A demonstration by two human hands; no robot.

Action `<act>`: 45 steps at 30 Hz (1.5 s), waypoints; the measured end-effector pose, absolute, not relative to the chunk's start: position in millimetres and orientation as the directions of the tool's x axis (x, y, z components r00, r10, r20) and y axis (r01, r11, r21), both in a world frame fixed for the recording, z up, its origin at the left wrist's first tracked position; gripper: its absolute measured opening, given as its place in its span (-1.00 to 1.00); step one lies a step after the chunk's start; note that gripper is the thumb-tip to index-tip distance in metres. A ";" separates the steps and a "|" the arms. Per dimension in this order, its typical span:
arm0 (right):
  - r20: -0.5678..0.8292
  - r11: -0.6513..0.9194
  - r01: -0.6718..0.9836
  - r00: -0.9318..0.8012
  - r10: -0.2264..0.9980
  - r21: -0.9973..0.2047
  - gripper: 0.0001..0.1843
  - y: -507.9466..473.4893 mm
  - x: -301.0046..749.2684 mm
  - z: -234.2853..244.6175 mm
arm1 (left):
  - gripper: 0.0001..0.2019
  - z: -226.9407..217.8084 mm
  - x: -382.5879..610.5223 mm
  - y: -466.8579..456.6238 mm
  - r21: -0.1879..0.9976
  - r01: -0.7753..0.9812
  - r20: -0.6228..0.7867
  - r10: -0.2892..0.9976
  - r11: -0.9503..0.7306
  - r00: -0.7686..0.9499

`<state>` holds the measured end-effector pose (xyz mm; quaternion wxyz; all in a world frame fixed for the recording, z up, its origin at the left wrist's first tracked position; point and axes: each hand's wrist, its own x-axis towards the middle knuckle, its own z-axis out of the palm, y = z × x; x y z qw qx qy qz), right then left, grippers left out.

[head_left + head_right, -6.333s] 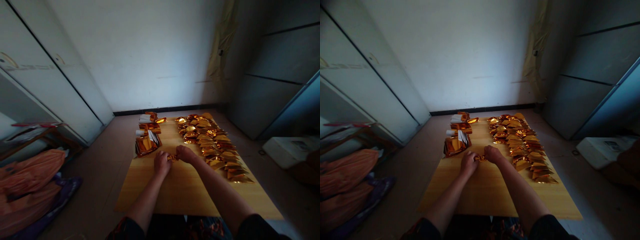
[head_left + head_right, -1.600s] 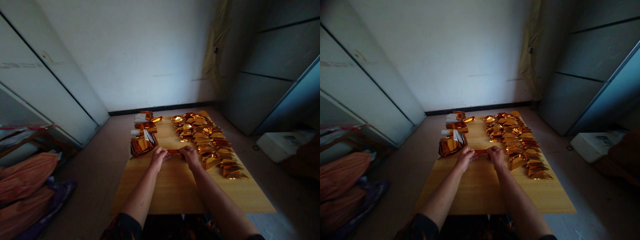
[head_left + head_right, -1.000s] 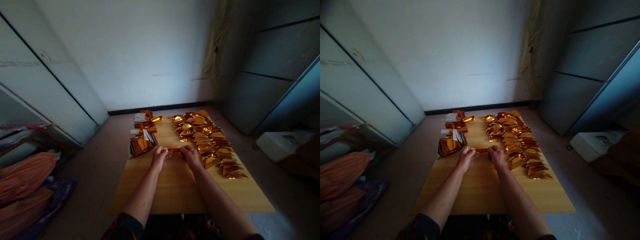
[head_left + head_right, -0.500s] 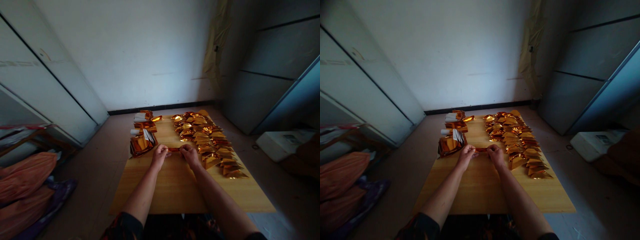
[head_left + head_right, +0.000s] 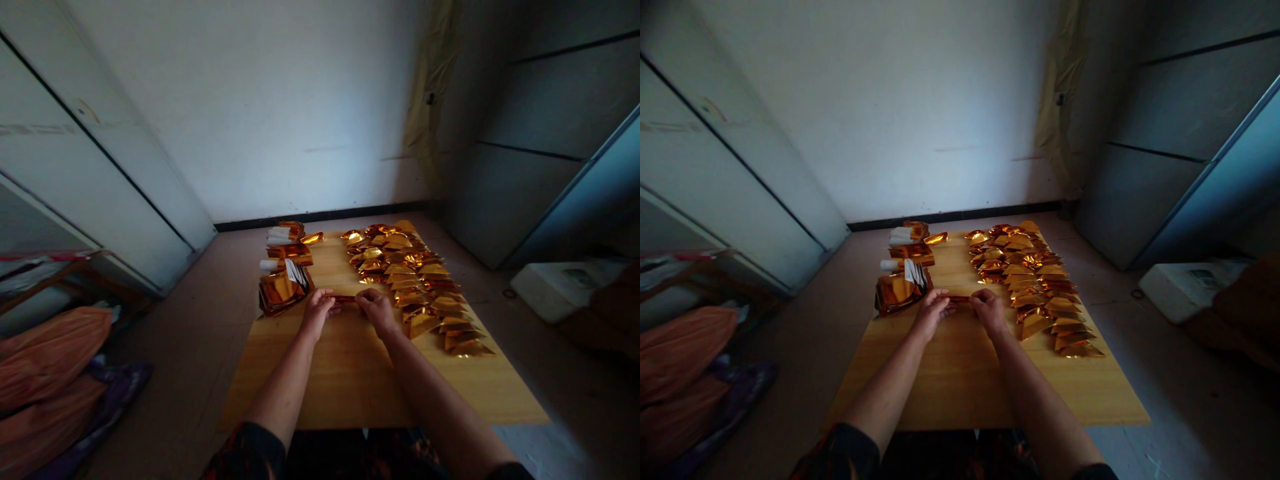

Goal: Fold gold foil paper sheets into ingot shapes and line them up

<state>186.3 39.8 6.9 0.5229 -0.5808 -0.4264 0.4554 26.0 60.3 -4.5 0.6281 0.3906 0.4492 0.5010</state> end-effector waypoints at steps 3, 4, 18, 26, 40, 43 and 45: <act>-0.085 -0.083 -0.017 0.224 0.971 -0.996 -0.76 40.6 186.4 7.5 | -0.60 -2.9 25.7 60.9 0.938 -0.283 -0.181 0.979 0.201 0.094; -0.085 -0.081 -0.027 0.226 0.970 -0.996 -0.76 41.0 186.7 7.5 | -0.59 -2.4 25.3 61.3 0.938 -0.282 -0.185 0.979 0.203 0.088; 0.058 0.027 0.112 0.286 0.957 -0.993 -0.70 52.2 187.6 -14.9 | -0.84 -11.2 21.8 69.5 0.983 0.185 0.032 0.996 -0.017 -0.079; 0.014 0.000 0.047 0.303 0.953 -0.999 -0.73 50.8 182.7 -10.0 | -0.82 3.0 23.2 64.8 0.731 0.595 0.386 0.921 -0.335 0.044; -0.013 -0.058 0.147 0.291 0.957 -0.987 -0.49 31.9 182.9 0.6 | -0.84 12.7 33.9 69.0 0.453 0.809 0.553 0.830 -0.374 0.075; -0.005 -0.044 0.213 0.183 0.983 -0.976 -0.65 14.2 184.4 -2.4 | -0.82 16.0 40.8 85.1 0.411 0.839 0.572 0.818 -0.357 0.068; -0.003 -0.036 0.216 0.150 0.989 -0.976 -0.73 3.4 185.8 -4.8 | -0.81 19.2 45.2 101.7 0.384 0.858 0.582 0.811 -0.341 0.061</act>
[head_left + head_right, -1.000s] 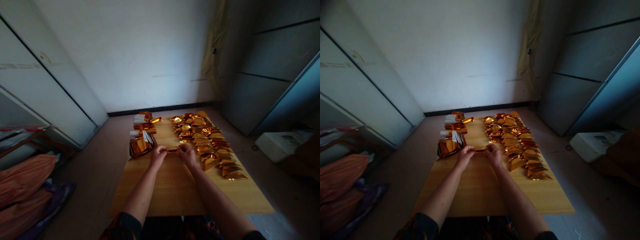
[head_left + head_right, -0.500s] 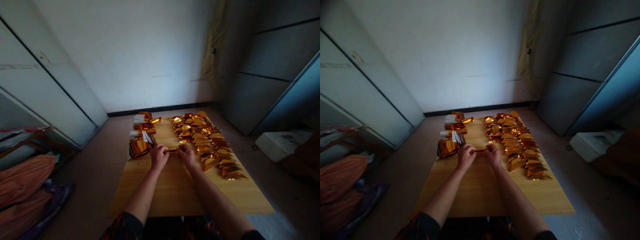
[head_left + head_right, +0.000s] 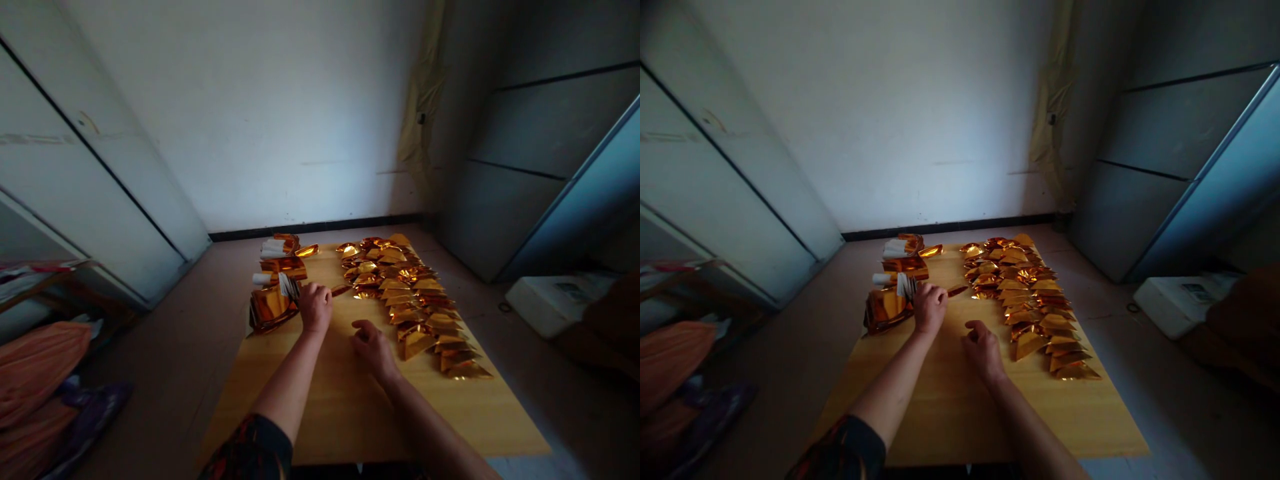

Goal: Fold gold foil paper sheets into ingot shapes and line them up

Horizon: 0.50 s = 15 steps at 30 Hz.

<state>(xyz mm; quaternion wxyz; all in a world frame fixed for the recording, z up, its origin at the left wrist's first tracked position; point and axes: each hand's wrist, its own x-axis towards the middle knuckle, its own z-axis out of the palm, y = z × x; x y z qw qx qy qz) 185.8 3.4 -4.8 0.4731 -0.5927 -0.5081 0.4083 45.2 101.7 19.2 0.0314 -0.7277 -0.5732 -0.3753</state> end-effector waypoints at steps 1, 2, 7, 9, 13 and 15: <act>-0.014 -0.041 0.203 0.132 0.991 -0.978 -0.75 -1.1 186.6 -5.7 | -0.82 21.0 46.9 111.3 0.378 0.864 0.581 0.812 -0.332 0.057; -0.015 -0.038 0.194 0.116 0.993 -0.980 -0.75 -4.8 187.3 -6.4 | -0.82 22.8 48.2 121.4 0.378 0.868 0.574 0.817 -0.321 0.051; -0.027 -0.043 0.158 0.099 0.995 -0.986 -0.76 -14.2 189.5 -9.0 | -0.81 32.1 50.4 172.0 0.357 0.911 0.537 0.843 -0.208 -0.018; -0.042 -0.054 0.124 0.099 0.994 -0.991 -0.76 -16.0 189.5 -10.3 | -0.82 34.7 52.0 189.0 0.319 0.937 0.504 0.863 -0.145 -0.038; -0.067 -0.071 0.048 0.082 0.994 -0.996 -0.76 -20.2 189.1 -11.9 | -0.77 32.5 59.9 216.9 0.262 0.963 0.433 0.899 -0.058 -0.063; -0.094 -0.096 0.017 0.082 0.992 -0.995 -0.77 -22.6 189.6 -12.6 | -0.75 27.1 64.6 229.1 0.241 0.970 0.420 0.905 -0.036 -0.070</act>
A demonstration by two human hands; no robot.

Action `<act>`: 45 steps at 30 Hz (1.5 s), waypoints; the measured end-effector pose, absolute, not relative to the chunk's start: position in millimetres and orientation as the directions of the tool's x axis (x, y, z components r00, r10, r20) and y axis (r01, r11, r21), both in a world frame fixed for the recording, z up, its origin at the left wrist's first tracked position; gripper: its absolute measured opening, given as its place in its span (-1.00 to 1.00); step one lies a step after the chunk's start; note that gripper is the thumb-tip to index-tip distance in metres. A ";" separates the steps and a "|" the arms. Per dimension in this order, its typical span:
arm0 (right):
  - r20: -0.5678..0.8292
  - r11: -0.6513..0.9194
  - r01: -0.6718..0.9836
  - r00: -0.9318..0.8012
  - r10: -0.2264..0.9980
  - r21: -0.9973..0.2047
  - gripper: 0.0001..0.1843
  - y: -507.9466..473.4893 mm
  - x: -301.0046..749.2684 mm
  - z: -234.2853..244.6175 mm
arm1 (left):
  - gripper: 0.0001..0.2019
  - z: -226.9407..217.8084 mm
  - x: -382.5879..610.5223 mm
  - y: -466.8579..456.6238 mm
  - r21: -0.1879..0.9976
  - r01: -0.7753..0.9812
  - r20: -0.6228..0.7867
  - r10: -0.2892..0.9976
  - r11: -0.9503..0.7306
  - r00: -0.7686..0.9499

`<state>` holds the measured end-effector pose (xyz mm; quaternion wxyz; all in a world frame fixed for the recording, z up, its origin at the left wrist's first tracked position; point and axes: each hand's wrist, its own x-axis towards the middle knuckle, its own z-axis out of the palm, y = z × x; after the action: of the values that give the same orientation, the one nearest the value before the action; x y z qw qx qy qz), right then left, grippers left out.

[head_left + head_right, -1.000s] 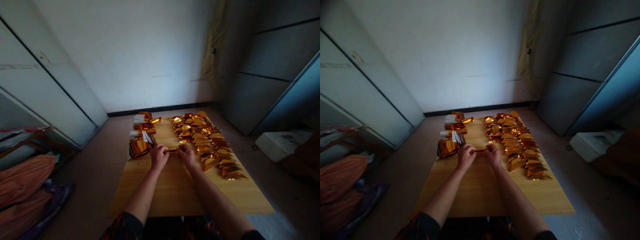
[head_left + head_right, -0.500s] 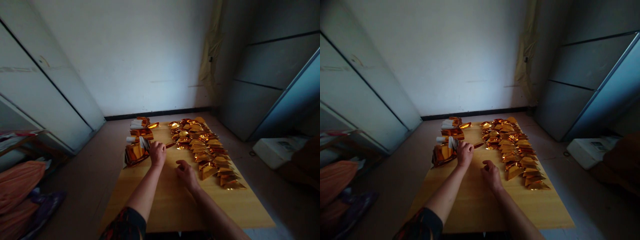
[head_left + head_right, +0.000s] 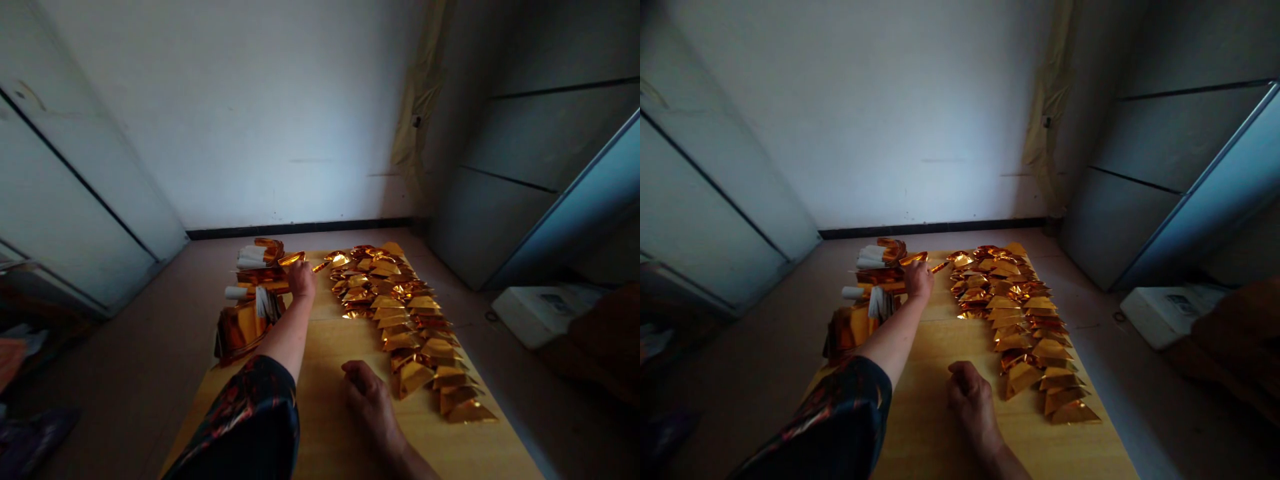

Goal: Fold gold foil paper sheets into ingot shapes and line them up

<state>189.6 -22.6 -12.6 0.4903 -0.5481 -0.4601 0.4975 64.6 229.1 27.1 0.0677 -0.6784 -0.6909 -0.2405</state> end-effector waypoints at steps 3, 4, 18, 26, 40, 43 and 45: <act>-0.140 -0.140 -0.010 0.071 0.988 -0.990 -0.76 -25.8 192.2 -16.6 | -0.73 16.5 68.8 245.5 0.199 0.980 0.413 0.909 -0.025 -0.061; -0.146 -0.145 -0.014 0.059 0.988 -0.989 -0.76 -26.6 193.5 -18.9 | -0.72 13.2 69.3 250.2 0.190 0.981 0.411 0.910 -0.030 -0.051; -0.156 -0.164 0.031 0.178 0.971 -0.986 -0.72 -35.0 186.9 -31.6 | -0.70 -1.4 72.9 272.3 0.128 0.989 0.331 0.943 -0.076 0.030; -0.152 -0.152 0.012 0.041 0.988 -0.988 -0.72 -33.5 198.9 -29.5 | -0.71 7.5 74.4 264.4 0.186 0.979 0.375 0.927 -0.086 0.010; -0.084 -0.075 -0.091 0.098 0.992 -0.993 -0.70 -23.2 188.6 -20.7 | -0.78 109.0 26.4 157.0 0.510 0.791 0.731 0.655 -0.339 -0.191; -0.074 -0.068 -0.077 0.083 0.994 -0.995 -0.69 -20.7 189.0 -13.9 | -0.81 93.0 -2.8 118.2 0.447 0.885 0.592 0.785 -0.132 -0.182; -0.079 -0.073 -0.080 0.082 0.994 -0.994 -0.67 -19.8 189.0 -9.7 | -0.77 78.2 -20.2 104.3 0.374 0.927 0.500 0.844 -0.008 -0.194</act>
<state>189.0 -19.8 -9.7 0.5202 -0.5198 -0.4395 0.5158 -20.2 104.3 78.2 0.0642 -0.6316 -0.7013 -0.3243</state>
